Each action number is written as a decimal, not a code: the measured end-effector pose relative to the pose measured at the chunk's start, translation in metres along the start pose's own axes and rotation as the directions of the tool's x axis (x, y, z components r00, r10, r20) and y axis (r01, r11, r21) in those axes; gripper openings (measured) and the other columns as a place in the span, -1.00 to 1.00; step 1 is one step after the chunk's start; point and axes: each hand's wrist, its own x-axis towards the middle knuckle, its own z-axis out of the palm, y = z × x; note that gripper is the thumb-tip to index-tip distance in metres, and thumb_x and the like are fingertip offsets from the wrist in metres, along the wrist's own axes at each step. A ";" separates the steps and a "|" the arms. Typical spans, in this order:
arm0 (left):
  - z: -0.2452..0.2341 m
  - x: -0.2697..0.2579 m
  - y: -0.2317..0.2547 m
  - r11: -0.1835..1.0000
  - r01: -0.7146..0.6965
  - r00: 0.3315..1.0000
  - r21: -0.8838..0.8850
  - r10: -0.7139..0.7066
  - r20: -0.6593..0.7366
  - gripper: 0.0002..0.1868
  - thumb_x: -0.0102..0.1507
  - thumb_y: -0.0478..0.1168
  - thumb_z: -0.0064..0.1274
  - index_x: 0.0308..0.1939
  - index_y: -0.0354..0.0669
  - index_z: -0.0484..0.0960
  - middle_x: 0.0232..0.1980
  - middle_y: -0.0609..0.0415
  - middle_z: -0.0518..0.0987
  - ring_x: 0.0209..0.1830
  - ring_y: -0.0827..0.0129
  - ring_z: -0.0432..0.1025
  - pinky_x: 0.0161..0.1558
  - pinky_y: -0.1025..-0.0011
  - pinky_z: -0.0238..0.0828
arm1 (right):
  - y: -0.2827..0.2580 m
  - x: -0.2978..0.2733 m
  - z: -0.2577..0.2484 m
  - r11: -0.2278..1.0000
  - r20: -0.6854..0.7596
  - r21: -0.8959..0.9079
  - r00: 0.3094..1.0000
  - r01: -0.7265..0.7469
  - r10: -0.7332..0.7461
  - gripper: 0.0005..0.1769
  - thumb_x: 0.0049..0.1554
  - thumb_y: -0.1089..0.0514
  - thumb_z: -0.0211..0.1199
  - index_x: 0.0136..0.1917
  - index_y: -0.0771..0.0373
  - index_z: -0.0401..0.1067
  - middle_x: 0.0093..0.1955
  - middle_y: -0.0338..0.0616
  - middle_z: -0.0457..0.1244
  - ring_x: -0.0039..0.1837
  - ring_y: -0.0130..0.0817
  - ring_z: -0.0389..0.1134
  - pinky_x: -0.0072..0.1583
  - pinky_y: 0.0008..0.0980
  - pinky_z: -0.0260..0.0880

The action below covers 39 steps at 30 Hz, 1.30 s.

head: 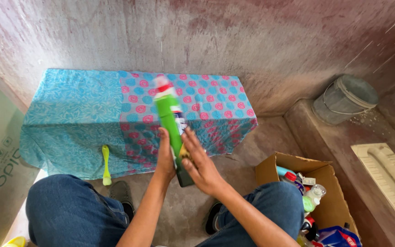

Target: The person sits on the floor and wipes a green Domex bottle with a cloth, then places it in a cardboard box. The person wipes the cloth on a patterned cloth-covered surface, then wipes two purple Cadbury chocolate bars and places them on the surface.

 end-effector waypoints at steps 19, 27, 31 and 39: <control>-0.015 0.005 -0.025 0.994 0.092 0.977 0.064 -0.078 -0.201 -0.12 0.26 0.50 -0.33 0.36 -0.09 0.31 0.05 0.02 0.51 0.01 0.27 0.50 -0.02 0.22 0.54 | 0.000 -0.013 0.004 0.979 0.028 0.082 0.983 -0.186 0.184 -0.42 0.33 0.21 0.02 0.60 0.19 0.15 0.76 0.15 -0.29 0.74 0.08 -0.19 0.58 -0.10 -0.04; -0.016 0.003 -0.027 0.983 0.177 0.983 0.041 -0.175 -0.051 -0.12 0.31 0.45 -0.20 0.39 -0.21 0.33 0.16 -0.02 0.53 0.08 0.30 0.52 0.04 0.28 0.55 | 0.020 -0.003 0.021 0.992 -0.116 -0.014 0.986 -0.123 0.121 -0.36 0.38 0.22 0.01 0.67 0.25 0.00 0.77 0.17 -0.36 0.75 0.14 -0.26 0.61 -0.09 -0.09; 0.009 -0.007 -0.033 0.948 0.191 0.975 0.255 -0.213 0.060 -0.15 0.33 0.37 -0.14 0.54 -0.04 0.18 0.34 0.15 0.46 0.26 0.48 0.40 0.18 0.43 0.42 | 0.039 0.039 0.001 0.985 -0.352 0.033 0.920 -0.172 0.173 -0.41 0.36 0.17 0.06 0.62 0.12 0.10 0.77 0.09 -0.25 0.53 -0.14 0.21 0.44 -0.28 0.29; -0.014 -0.013 -0.034 0.923 0.332 0.924 0.196 -0.360 0.129 -0.16 0.28 0.30 0.07 0.43 -0.15 0.26 0.00 -0.05 0.55 -0.08 0.30 0.54 -0.12 0.29 0.59 | 0.059 0.051 -0.010 0.925 -0.380 0.334 0.872 -0.183 0.310 -0.40 0.35 0.06 0.07 0.61 0.15 0.12 0.73 0.00 -0.08 0.55 -0.20 0.22 0.46 -0.29 0.26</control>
